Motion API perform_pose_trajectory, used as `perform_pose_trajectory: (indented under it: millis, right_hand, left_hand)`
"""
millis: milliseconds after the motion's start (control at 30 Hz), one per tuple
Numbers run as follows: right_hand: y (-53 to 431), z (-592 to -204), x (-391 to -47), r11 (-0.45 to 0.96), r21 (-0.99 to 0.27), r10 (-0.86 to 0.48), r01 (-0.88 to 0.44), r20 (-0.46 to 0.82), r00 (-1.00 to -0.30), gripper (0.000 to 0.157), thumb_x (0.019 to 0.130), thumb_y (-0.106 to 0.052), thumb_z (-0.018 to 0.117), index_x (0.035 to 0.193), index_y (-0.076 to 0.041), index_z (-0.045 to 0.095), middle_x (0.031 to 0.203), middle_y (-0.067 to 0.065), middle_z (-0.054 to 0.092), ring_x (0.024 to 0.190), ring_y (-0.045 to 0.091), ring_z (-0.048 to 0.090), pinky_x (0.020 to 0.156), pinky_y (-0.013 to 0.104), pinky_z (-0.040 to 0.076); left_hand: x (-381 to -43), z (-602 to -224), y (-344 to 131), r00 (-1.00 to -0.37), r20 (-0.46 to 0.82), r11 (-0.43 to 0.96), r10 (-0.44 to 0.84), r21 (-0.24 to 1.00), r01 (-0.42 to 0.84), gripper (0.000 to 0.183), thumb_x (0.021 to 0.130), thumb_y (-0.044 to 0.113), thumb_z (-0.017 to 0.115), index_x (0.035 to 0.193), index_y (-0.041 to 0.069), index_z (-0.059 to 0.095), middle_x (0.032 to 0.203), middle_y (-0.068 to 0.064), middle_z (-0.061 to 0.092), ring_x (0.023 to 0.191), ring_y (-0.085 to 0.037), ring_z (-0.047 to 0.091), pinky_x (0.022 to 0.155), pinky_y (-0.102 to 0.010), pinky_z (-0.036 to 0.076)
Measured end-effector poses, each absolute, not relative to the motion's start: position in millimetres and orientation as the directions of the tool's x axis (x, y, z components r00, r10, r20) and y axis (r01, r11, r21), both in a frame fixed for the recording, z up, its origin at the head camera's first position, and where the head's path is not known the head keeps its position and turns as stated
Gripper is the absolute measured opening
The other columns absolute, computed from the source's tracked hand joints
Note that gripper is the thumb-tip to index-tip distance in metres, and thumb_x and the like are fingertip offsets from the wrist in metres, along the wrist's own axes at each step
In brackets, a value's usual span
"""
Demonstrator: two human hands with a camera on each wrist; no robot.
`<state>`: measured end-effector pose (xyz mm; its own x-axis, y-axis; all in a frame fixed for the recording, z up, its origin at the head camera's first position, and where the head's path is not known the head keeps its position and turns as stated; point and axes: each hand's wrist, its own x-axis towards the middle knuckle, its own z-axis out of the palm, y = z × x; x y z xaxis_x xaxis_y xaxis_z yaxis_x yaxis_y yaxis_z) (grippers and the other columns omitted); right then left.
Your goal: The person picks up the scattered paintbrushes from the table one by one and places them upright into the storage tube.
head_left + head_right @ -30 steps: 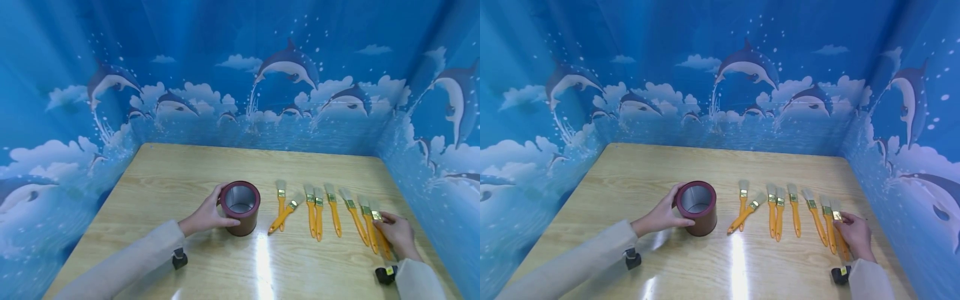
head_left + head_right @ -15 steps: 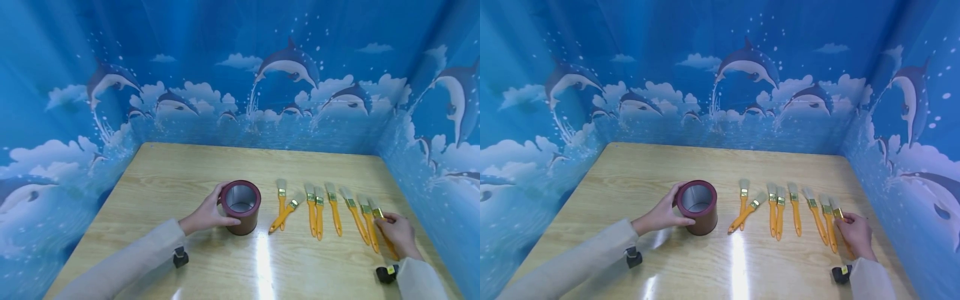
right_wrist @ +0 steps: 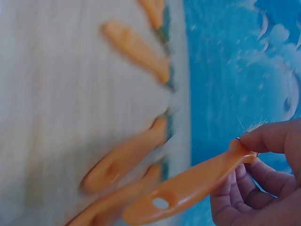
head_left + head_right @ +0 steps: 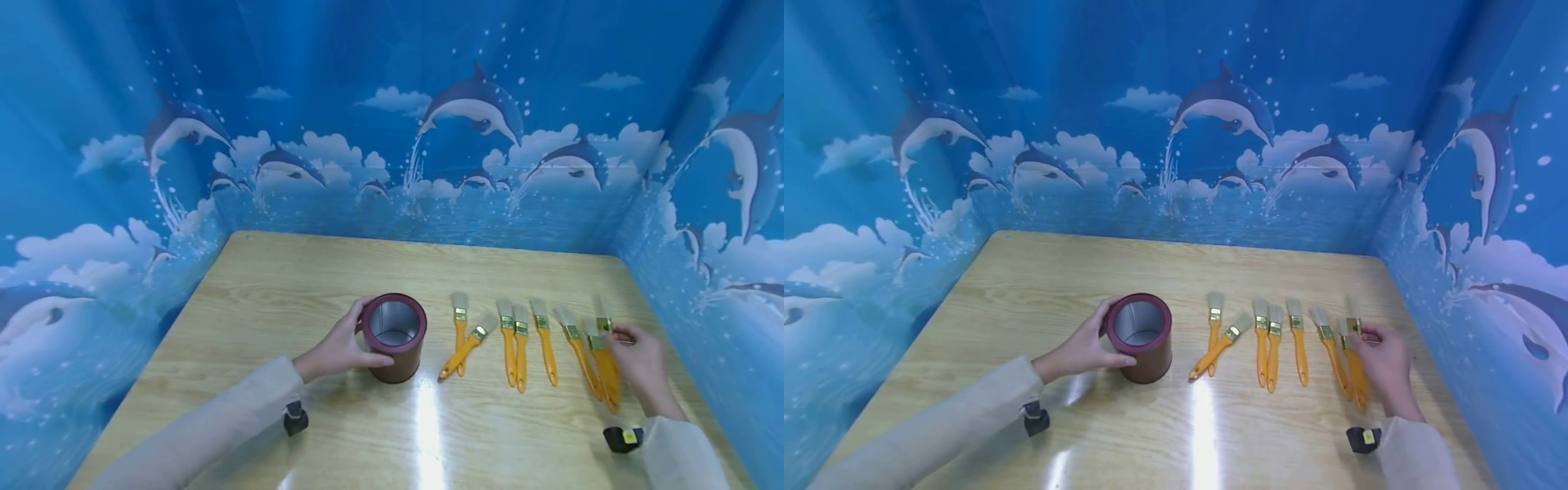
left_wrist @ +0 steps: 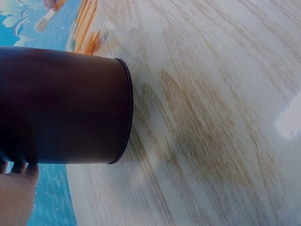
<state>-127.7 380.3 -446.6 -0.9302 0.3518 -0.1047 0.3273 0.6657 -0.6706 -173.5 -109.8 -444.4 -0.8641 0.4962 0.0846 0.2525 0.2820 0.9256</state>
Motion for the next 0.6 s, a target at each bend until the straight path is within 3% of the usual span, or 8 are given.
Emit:
perform_pose_trajectory:
  millis: [367, 600]
  right_hand:
    - [330, -411, -139, 0.663, -0.721, 0.275, 0.2, -0.014, -0.961, 0.054, 0.097, -0.037, 0.054, 0.131, 0.005, 0.051, 0.118, 0.021, 0.056, 0.079, -0.007, 0.046, 0.061, 0.014, 0.05]
    - [295, -389, -141, 0.617, -0.777, 0.211, 0.125, 0.01, -0.977, 0.054, 0.096, -0.038, 0.055, 0.132, 0.003, 0.051, 0.123, 0.02, 0.055, 0.085, -0.008, 0.047, 0.066, 0.009, 0.049]
  left_hand:
    - [-173, -444, -110, -0.864, 0.076, 0.289, 0.498, 0.925, 0.248, 0.1, 0.067, 0.031, 0.089, 0.145, 0.02, 0.028, 0.144, -0.002, 0.041, 0.133, -0.022, 0.041, 0.11, -0.044, 0.037]
    - [-173, -445, -111, -0.863, 0.083, 0.271, 0.499, 0.931, 0.246, 0.099, 0.067, 0.027, 0.089, 0.145, 0.019, 0.028, 0.145, -0.004, 0.041, 0.134, -0.024, 0.04, 0.111, -0.044, 0.035]
